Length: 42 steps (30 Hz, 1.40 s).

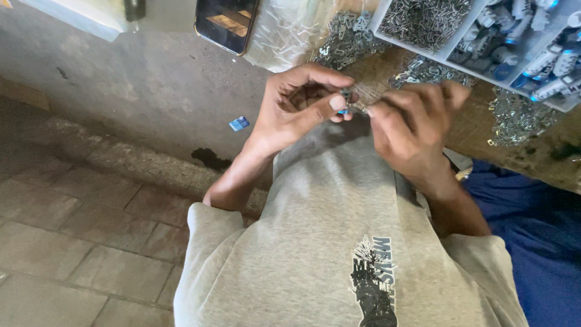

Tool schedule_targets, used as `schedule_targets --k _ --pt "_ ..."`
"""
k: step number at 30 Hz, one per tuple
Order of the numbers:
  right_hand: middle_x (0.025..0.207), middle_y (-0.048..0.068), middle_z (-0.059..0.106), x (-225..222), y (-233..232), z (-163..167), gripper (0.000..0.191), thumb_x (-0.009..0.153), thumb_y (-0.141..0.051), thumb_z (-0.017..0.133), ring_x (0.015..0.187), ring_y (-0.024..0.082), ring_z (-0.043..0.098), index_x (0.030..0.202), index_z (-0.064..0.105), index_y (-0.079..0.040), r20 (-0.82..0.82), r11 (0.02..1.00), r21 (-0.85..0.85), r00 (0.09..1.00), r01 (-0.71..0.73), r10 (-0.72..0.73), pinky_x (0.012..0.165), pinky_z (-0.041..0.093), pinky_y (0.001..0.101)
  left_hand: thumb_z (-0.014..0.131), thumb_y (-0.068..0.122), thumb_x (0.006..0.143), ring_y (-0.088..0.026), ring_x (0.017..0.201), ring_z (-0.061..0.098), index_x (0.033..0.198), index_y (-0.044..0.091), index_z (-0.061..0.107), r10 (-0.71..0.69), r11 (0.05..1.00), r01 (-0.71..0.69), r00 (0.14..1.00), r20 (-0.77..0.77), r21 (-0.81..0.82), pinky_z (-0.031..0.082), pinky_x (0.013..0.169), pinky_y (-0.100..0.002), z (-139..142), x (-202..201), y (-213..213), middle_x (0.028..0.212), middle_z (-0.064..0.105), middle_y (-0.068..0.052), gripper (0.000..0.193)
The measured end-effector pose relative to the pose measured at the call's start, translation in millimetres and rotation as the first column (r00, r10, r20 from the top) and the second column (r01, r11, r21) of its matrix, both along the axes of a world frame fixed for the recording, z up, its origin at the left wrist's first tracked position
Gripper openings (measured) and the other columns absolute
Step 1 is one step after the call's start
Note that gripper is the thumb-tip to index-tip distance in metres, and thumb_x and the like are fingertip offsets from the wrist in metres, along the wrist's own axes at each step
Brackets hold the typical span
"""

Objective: The person sits at a workbench assembling small electrical connector components by hand, picking small screws from a compartment tray and fitting them into a connector body held in both hands, repeating the assembly on successive connector units.

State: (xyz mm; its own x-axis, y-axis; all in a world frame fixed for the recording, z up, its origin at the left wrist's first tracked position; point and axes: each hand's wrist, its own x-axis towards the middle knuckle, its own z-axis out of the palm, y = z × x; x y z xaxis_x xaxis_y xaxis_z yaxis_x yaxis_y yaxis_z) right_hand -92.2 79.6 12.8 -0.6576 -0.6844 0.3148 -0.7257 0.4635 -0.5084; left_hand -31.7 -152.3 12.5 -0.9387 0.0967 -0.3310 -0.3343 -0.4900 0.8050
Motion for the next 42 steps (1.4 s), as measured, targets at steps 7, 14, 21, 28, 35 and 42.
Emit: schedule_targets --k 7,14,21,28,35,42 --pt "0.112 0.012 0.067 -10.0 -13.5 26.2 0.022 0.101 0.007 0.071 0.098 0.029 0.063 0.111 0.054 -0.004 0.346 0.952 -0.306 0.935 0.030 0.082 0.086 0.049 0.0396 0.070 0.000 0.105 -0.017 0.104 0.076 0.130 -0.003 0.065 -0.054 0.999 0.054 0.998 -0.020 0.000 0.066 0.090 -0.028 -1.5 2.1 12.8 0.120 0.072 -0.012 0.025" --pt "0.113 0.011 0.067 -11.7 -10.3 31.1 0.022 0.101 0.007 0.075 0.101 0.027 0.066 0.115 0.061 -0.002 0.243 0.983 -0.173 0.965 -0.055 0.097 0.087 0.045 0.0407 0.076 -0.001 0.100 -0.012 0.085 0.073 0.124 -0.003 0.071 -0.048 0.997 0.044 0.997 -0.056 -0.061 0.064 0.074 -0.022 -6.3 0.1 18.9 0.107 0.076 -0.014 0.024" --pt "0.097 -0.003 0.066 -7.2 14.0 12.1 0.014 0.096 -0.012 0.082 0.087 0.021 0.057 0.110 0.080 -0.011 0.068 0.998 0.009 0.996 0.064 -0.065 0.094 0.034 0.0439 0.073 0.002 0.103 -0.016 0.095 0.078 0.121 -0.002 0.069 -0.013 0.996 0.006 0.997 -0.072 -0.090 0.068 0.083 -0.028 -8.7 3.4 3.6 0.111 0.076 -0.014 0.019" --pt "0.107 -0.005 0.070 13.3 21.0 -6.9 0.009 0.102 -0.021 0.081 0.102 0.016 0.058 0.107 0.083 -0.015 -0.146 0.984 0.164 0.984 -0.075 0.099 0.099 0.028 0.0444 0.074 0.000 0.103 -0.019 0.093 0.077 0.123 -0.004 0.068 0.036 0.999 -0.035 0.999 0.028 -0.015 0.066 0.083 -0.030 -5.5 4.3 0.3 0.109 0.075 -0.014 0.021" --pt "0.109 0.010 0.071 -5.3 3.1 18.0 0.011 0.102 0.002 0.069 0.096 0.029 0.069 0.105 0.059 -0.001 0.296 0.965 -0.259 0.949 -0.030 0.109 0.089 0.045 0.0464 0.073 0.001 0.103 -0.020 0.101 0.076 0.126 -0.005 0.066 -0.051 0.996 0.047 0.998 0.048 0.074 0.066 0.089 -0.029 -1.1 5.5 8.5 0.114 0.073 -0.014 0.025" --pt "0.112 0.013 0.069 -1.4 -15.6 24.9 0.017 0.105 0.005 0.072 0.094 0.029 0.065 0.113 0.058 -0.002 0.226 0.961 -0.275 0.973 0.024 0.041 0.083 0.048 0.0409 0.072 -0.001 0.104 -0.016 0.099 0.075 0.128 -0.003 0.067 -0.031 0.995 0.032 0.999 -0.012 0.091 0.065 0.088 -0.026 2.7 3.7 13.6 0.116 0.073 -0.013 0.024"
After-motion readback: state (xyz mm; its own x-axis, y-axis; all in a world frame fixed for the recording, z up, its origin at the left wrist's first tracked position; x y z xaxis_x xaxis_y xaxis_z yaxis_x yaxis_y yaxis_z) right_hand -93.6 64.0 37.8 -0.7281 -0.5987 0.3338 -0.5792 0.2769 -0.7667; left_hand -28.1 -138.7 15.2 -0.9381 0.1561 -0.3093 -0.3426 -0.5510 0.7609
